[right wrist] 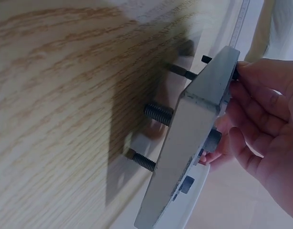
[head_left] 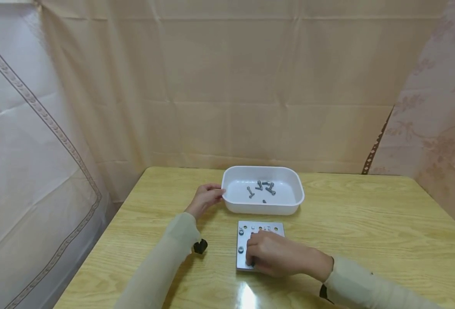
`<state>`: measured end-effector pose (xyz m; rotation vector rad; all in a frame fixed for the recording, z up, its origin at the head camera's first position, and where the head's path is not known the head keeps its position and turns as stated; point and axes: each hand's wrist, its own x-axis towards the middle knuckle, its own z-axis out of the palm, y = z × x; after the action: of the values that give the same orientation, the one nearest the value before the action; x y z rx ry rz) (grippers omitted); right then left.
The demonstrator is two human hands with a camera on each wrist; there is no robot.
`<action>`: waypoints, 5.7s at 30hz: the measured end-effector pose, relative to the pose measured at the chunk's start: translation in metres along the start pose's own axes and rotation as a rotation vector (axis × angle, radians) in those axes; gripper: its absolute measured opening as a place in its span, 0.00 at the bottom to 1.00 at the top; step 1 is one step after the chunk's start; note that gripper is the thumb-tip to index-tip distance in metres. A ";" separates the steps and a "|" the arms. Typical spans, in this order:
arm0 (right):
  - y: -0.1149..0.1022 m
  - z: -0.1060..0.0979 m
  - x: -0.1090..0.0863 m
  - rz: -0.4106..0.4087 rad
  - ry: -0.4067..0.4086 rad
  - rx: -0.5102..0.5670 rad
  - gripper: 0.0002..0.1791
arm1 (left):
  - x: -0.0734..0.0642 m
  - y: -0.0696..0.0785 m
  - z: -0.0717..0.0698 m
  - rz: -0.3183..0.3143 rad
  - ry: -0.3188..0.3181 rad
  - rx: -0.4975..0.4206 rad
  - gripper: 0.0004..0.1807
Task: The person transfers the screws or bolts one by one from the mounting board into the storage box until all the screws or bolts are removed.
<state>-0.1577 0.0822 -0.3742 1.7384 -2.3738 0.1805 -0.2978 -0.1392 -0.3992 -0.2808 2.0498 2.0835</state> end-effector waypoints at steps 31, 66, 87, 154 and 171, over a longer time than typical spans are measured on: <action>-0.005 -0.004 0.002 -0.056 0.120 -0.049 0.10 | -0.001 0.001 0.000 -0.020 0.017 0.029 0.18; 0.005 -0.029 0.004 0.011 0.107 -0.029 0.09 | 0.000 0.000 -0.001 0.006 -0.003 0.012 0.20; 0.027 -0.037 0.009 0.095 0.128 -0.002 0.08 | -0.001 -0.001 0.000 -0.002 0.005 0.016 0.20; 0.136 -0.069 0.033 0.334 0.025 0.125 0.02 | -0.001 -0.007 -0.004 0.042 0.003 0.002 0.18; 0.174 -0.064 0.043 0.412 -0.071 0.157 0.02 | -0.002 -0.005 -0.001 0.014 0.017 0.028 0.18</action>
<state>-0.3303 0.1082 -0.2997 1.3081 -2.8132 0.3781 -0.2948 -0.1404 -0.4034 -0.2811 2.0943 2.0657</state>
